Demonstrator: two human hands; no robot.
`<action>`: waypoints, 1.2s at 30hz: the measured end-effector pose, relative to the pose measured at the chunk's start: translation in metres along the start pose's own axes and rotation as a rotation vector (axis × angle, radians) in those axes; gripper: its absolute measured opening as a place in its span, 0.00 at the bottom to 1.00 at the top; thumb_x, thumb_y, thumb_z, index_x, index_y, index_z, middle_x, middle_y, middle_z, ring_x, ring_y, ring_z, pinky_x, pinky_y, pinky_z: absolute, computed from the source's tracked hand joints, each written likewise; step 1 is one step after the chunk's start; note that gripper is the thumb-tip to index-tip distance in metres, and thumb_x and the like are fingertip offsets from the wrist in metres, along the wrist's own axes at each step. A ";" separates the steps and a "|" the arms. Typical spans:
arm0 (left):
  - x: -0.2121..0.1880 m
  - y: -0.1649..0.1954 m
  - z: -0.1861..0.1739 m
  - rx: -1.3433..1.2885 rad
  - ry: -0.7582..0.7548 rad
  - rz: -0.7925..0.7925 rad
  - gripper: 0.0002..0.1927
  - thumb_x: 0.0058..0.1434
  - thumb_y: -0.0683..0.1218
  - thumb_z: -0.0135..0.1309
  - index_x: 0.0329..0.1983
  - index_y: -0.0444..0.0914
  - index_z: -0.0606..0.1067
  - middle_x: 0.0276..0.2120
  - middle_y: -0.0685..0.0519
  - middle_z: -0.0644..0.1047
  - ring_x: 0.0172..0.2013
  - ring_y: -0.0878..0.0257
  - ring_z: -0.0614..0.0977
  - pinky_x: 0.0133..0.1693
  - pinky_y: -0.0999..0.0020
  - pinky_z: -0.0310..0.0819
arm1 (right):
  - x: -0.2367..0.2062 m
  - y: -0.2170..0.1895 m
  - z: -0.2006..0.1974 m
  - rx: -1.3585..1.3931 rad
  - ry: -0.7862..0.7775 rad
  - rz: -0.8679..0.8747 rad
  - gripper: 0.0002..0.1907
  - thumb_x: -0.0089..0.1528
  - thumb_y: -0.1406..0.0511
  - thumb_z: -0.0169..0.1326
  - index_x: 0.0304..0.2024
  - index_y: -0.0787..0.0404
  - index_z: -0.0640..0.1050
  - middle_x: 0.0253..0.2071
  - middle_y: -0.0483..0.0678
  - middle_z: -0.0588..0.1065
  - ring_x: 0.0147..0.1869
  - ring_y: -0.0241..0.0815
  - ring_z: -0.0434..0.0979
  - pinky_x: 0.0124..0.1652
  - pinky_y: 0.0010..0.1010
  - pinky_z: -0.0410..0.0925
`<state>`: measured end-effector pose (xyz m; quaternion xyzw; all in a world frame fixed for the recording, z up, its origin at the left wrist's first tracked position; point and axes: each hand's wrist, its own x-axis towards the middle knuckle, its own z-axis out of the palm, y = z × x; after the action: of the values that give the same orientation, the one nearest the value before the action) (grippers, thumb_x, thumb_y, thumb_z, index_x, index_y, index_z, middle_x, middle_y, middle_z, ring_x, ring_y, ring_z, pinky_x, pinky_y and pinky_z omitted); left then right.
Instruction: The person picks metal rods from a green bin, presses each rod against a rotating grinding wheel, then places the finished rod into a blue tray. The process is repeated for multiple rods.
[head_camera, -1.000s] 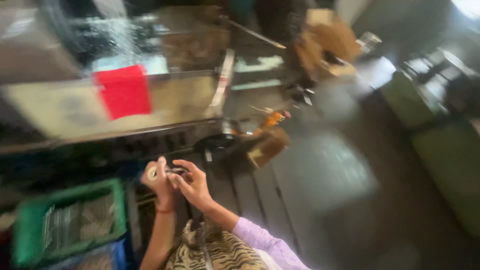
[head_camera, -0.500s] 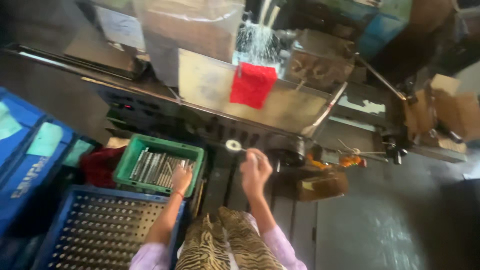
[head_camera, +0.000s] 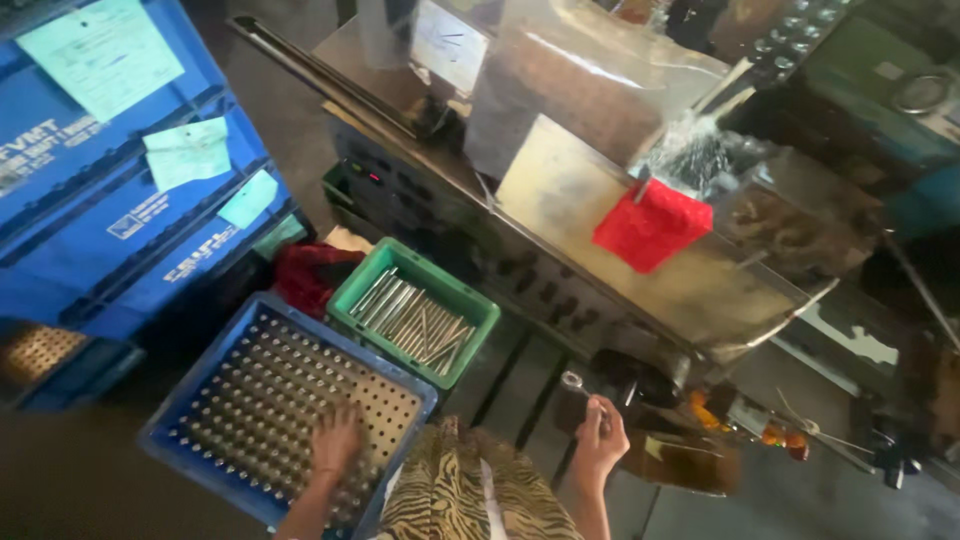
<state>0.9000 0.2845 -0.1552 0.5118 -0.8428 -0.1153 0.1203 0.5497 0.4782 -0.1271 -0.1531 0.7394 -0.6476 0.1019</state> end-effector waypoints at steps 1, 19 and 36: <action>-0.007 -0.008 0.003 0.016 -0.091 -0.006 0.16 0.55 0.45 0.50 0.44 0.35 0.79 0.40 0.39 0.81 0.42 0.38 0.81 0.43 0.45 0.74 | 0.000 0.001 0.004 -0.064 -0.015 -0.029 0.11 0.67 0.64 0.58 0.48 0.65 0.82 0.24 0.40 0.69 0.24 0.27 0.64 0.24 0.21 0.58; -0.014 -0.010 0.045 0.613 -0.937 0.332 0.11 0.63 0.50 0.55 0.44 0.50 0.84 0.44 0.55 0.82 0.46 0.57 0.83 0.41 0.57 0.74 | -0.003 -0.002 0.050 -0.112 -0.221 -0.186 0.11 0.64 0.63 0.60 0.45 0.64 0.82 0.30 0.39 0.79 0.32 0.23 0.71 0.32 0.17 0.65; 0.059 -0.024 -0.013 -0.948 -0.592 -0.093 0.10 0.56 0.47 0.60 0.37 0.38 0.83 0.27 0.50 0.83 0.31 0.56 0.80 0.36 0.58 0.74 | 0.022 -0.017 -0.014 -0.064 -0.041 -0.191 0.10 0.65 0.64 0.61 0.45 0.64 0.82 0.30 0.39 0.78 0.32 0.24 0.70 0.30 0.18 0.65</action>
<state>0.8977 0.2201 -0.1454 0.3841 -0.6733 -0.6253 0.0904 0.5259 0.4811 -0.1076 -0.2390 0.7396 -0.6272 0.0498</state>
